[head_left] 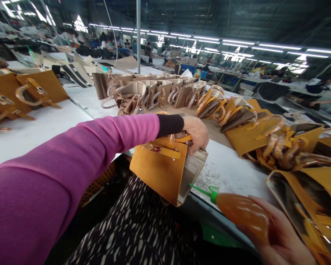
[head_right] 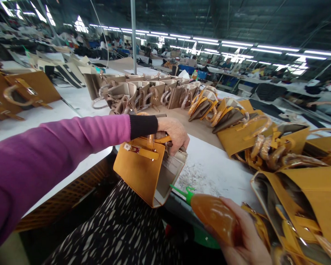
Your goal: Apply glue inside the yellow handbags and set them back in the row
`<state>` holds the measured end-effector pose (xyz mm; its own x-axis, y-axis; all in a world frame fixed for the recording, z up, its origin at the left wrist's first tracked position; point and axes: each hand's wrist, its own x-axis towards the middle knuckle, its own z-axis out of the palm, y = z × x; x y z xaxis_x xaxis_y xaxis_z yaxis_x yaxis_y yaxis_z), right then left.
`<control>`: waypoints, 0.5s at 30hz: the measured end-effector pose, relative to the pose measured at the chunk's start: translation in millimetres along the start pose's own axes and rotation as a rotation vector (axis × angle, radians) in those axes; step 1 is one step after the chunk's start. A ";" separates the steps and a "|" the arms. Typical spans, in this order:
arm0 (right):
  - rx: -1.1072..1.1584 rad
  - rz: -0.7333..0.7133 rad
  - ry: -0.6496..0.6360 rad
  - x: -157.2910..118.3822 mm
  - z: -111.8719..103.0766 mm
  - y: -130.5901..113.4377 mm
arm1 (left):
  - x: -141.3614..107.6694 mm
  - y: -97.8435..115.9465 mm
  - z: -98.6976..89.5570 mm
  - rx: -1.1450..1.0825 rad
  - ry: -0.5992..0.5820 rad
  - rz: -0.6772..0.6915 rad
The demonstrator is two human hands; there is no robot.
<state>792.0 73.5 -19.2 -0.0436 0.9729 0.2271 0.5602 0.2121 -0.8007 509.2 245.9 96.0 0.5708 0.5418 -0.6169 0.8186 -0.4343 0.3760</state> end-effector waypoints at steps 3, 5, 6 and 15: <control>0.034 -0.020 -0.071 -5.5 6.5 1.2 | -2.7 1.6 -0.3 0.015 -0.013 -0.003; 0.055 0.010 -0.133 -8.7 10.1 2.5 | -4.6 3.4 -0.2 0.018 0.008 -0.014; 0.064 0.029 -0.164 -10.1 11.4 3.7 | -5.6 4.5 -0.1 0.023 0.021 -0.017; 0.157 0.175 -0.192 -8.3 8.9 -0.6 | -26.5 23.0 -16.8 0.168 0.184 0.040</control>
<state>784.7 66.1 -25.5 -0.1219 0.9924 -0.0192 0.4386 0.0365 -0.8979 514.0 233.6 132.7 0.6173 0.6370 -0.4618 0.7817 -0.5632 0.2680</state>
